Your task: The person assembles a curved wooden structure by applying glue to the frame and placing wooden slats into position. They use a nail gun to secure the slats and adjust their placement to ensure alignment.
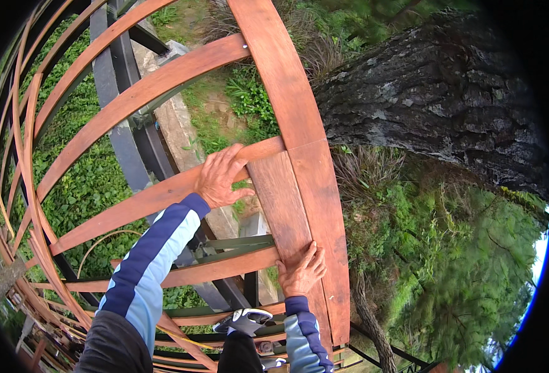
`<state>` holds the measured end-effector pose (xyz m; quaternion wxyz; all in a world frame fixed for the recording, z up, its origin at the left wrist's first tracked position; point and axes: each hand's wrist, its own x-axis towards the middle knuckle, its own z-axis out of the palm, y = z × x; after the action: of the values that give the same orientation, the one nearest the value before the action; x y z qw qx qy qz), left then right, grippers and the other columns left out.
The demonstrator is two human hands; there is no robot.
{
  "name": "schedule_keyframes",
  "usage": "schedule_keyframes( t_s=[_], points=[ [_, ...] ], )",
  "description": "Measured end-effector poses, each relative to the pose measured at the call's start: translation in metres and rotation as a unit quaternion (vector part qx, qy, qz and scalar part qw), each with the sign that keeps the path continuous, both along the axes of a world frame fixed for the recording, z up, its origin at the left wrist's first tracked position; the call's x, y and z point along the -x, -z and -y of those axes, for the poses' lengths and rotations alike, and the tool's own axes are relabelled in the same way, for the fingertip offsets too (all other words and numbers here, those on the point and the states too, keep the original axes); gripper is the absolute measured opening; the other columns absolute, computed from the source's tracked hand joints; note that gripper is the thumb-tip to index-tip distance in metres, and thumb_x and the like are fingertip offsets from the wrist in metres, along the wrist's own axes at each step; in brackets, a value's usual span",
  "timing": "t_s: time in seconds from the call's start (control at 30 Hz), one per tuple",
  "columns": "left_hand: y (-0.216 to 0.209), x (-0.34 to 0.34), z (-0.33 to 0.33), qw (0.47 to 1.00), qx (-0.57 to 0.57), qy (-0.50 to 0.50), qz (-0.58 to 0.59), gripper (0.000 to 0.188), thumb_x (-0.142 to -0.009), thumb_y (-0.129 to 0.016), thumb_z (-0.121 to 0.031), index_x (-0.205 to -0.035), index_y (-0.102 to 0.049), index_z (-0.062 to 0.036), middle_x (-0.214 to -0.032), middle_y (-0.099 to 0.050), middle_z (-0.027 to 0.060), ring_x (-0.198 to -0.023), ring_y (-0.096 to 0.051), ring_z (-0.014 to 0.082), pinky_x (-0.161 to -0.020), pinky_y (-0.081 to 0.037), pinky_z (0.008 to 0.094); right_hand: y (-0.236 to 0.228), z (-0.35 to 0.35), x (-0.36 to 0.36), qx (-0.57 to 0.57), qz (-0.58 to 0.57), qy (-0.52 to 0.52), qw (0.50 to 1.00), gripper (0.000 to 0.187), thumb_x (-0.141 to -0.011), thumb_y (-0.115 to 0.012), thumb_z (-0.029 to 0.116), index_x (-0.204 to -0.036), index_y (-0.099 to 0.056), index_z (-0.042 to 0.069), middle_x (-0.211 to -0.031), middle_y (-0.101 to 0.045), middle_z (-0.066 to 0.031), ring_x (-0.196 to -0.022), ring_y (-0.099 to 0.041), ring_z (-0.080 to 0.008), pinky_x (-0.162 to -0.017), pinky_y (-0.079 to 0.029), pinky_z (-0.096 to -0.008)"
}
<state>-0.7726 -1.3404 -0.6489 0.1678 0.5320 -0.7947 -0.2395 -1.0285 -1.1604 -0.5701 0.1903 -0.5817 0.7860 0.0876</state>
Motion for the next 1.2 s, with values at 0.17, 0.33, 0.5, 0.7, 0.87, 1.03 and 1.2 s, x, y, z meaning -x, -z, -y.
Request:
schedule_keyframes(
  t_s=[0.17, 0.33, 0.5, 0.7, 0.87, 1.03, 1.2],
  points=[
    [0.001, 0.000, 0.001, 1.000, 0.020, -0.001, -0.017, 0.069, -0.076, -0.070, -0.055, -0.121, -0.053, -0.0054, -0.142, -0.042, 0.0192, -0.126, -0.045, 0.0374, -0.103, -0.034, 0.0484, 0.004, -0.001, 0.006, 0.027, 0.012, -0.021, 0.999, 0.115, -0.056, -0.085, 0.038, -0.148, -0.026, 0.003, -0.142, -0.033, -0.0262, -0.129, -0.033, -0.0426, -0.107, -0.022, -0.0562],
    [0.002, 0.000, 0.000, 1.000, 0.021, -0.006, -0.018, 0.063, -0.078, -0.071, -0.049, -0.120, -0.054, -0.0057, -0.141, -0.043, 0.0192, -0.126, -0.045, 0.0364, -0.102, -0.034, 0.0477, 0.009, -0.006, 0.010, 0.040, 0.004, -0.036, 0.999, 0.113, -0.056, -0.084, 0.039, -0.148, -0.029, 0.003, -0.140, -0.035, -0.0253, -0.128, -0.034, -0.0420, -0.106, -0.023, -0.0557],
    [0.004, 0.000, 0.001, 1.000, -0.003, -0.006, -0.018, 0.062, -0.078, -0.072, -0.045, -0.122, -0.052, -0.0070, -0.141, -0.044, 0.0191, -0.128, -0.045, 0.0357, -0.103, -0.034, 0.0468, 0.011, -0.008, 0.011, 0.050, 0.005, -0.038, 0.998, 0.114, -0.054, -0.083, 0.038, -0.148, -0.028, 0.005, -0.140, -0.036, -0.0261, -0.129, -0.034, -0.0433, -0.107, -0.024, -0.0544],
    [0.001, 0.001, 0.001, 0.992, -0.080, -0.059, -0.075, 0.070, -0.075, -0.076, -0.045, -0.127, -0.046, -0.0116, -0.141, -0.044, 0.0185, -0.129, -0.044, 0.0356, -0.105, -0.033, 0.0473, 0.011, -0.009, 0.011, 0.038, 0.010, -0.021, 0.999, 0.113, -0.055, -0.083, 0.037, -0.149, -0.029, 0.005, -0.141, -0.036, -0.0247, -0.130, -0.033, -0.0424, -0.108, -0.023, -0.0543],
    [-0.001, 0.001, 0.001, 0.999, -0.034, -0.027, -0.023, 0.069, -0.074, -0.075, -0.048, -0.129, -0.050, -0.0133, -0.140, -0.044, 0.0185, -0.128, -0.044, 0.0359, -0.105, -0.033, 0.0474, 0.012, -0.010, 0.012, 0.040, 0.002, -0.026, 0.999, 0.113, -0.056, -0.081, 0.042, -0.149, -0.028, 0.006, -0.142, -0.035, -0.0251, -0.130, -0.033, -0.0426, -0.108, -0.023, -0.0545],
    [0.003, 0.000, 0.001, 0.999, -0.019, -0.015, -0.025, 0.062, -0.079, -0.071, -0.047, -0.128, -0.055, -0.0130, -0.139, -0.044, 0.0183, -0.127, -0.044, 0.0361, -0.104, -0.033, 0.0475, 0.013, -0.012, 0.014, 0.036, 0.008, -0.024, 0.999, 0.112, -0.057, -0.080, 0.045, -0.149, -0.028, 0.007, -0.142, -0.035, -0.0253, -0.130, -0.033, -0.0432, -0.108, -0.023, -0.0548],
    [0.004, 0.000, 0.001, 1.000, -0.004, -0.015, -0.024, 0.057, -0.081, -0.070, -0.043, -0.127, -0.056, -0.0123, -0.139, -0.044, 0.0187, -0.126, -0.045, 0.0356, -0.103, -0.034, 0.0469, 0.014, -0.013, 0.015, 0.043, 0.011, -0.028, 0.999, 0.111, -0.057, -0.079, 0.045, -0.149, -0.030, 0.006, -0.141, -0.036, -0.0257, -0.129, -0.034, -0.0435, -0.107, -0.023, -0.0553]
  ],
)
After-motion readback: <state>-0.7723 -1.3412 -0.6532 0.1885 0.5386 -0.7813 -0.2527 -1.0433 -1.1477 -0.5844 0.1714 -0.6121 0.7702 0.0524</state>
